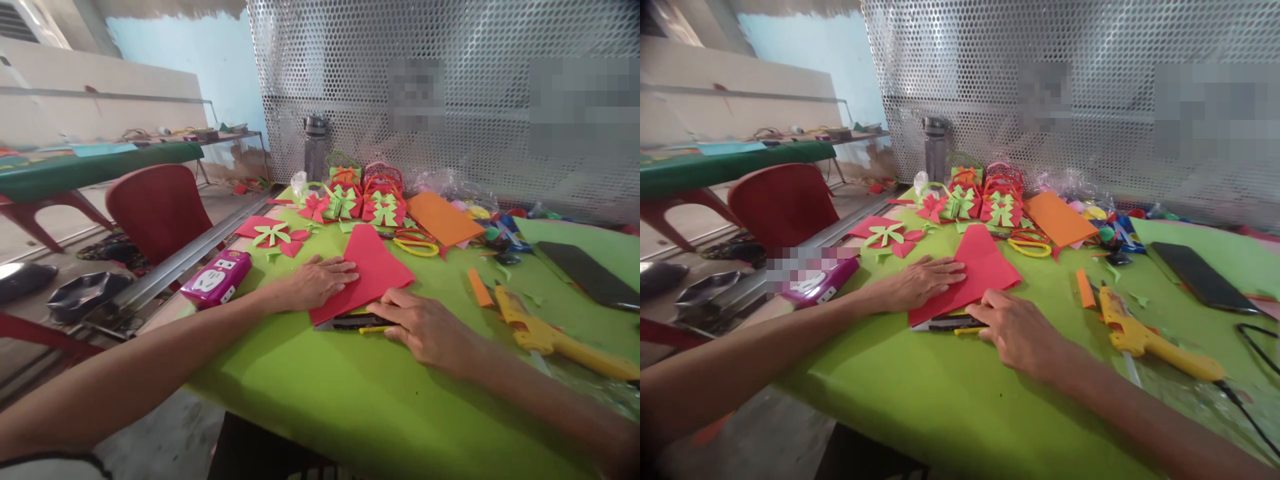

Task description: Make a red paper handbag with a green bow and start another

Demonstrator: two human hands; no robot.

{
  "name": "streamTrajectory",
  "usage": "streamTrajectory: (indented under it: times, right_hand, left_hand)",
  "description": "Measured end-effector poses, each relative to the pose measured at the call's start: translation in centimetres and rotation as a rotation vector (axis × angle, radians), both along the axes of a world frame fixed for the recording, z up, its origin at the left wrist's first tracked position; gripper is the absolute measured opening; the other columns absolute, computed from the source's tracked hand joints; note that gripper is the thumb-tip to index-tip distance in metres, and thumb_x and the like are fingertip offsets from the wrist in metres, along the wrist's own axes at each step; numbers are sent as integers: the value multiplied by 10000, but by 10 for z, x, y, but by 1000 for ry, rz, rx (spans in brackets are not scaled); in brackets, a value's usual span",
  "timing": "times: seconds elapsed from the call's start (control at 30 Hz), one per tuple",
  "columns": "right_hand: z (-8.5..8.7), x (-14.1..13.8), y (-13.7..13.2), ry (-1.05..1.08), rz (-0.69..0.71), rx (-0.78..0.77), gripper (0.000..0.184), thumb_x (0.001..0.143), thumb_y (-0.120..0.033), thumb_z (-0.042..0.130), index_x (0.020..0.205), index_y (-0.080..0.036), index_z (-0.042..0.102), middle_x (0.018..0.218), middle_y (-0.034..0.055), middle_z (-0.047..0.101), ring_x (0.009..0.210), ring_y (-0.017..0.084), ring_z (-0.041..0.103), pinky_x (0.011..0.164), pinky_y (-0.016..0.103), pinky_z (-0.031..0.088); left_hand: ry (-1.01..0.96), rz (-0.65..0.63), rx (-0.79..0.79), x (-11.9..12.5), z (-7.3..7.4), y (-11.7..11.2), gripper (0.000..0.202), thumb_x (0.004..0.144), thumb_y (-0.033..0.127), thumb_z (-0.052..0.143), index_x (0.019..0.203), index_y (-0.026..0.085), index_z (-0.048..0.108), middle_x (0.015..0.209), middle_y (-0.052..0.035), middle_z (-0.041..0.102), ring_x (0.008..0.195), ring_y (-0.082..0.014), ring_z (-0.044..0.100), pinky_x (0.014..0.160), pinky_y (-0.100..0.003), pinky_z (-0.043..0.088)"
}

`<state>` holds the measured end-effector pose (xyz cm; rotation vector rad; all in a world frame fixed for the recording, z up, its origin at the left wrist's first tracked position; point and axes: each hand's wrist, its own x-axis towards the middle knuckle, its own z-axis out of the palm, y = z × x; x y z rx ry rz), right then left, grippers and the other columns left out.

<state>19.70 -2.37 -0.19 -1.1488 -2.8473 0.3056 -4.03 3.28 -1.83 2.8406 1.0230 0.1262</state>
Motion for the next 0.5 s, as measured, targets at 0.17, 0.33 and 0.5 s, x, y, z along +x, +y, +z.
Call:
streamTrajectory:
  times: [0.17, 0.33, 0.5]
  right_hand:
    - [4, -4, -11, 51, 71, -22, 304, 814, -86, 567, 1095, -194, 605, 896, 44, 553, 771, 181, 541, 658, 284, 406]
    - [13, 13, -7, 119, 6, 5, 316, 850, -100, 525, 1140, -211, 586, 945, 47, 586, 825, 168, 574, 709, 262, 431]
    - [23, 42, 18, -7, -516, 213, 375, 919, -195, 441, 1291, -221, 475, 1183, 90, 599, 1006, 212, 598, 788, 286, 442]
  left_hand:
    - [-1, 9, -1, 0, 1, -1, 413, 989, 238, 280, 1387, 237, 391, 1499, -43, 332, 1389, -194, 249, 1068, -429, 235]
    - [-36, 0, 1, -6, 1, 0, 416, 969, 201, 334, 1374, 249, 415, 1475, -40, 378, 1371, -182, 297, 1086, -400, 245]
    - [-108, 162, 48, -16, 7, 1, 413, 944, 163, 360, 1334, 223, 480, 1422, -36, 461, 1313, -166, 393, 1095, -331, 267]
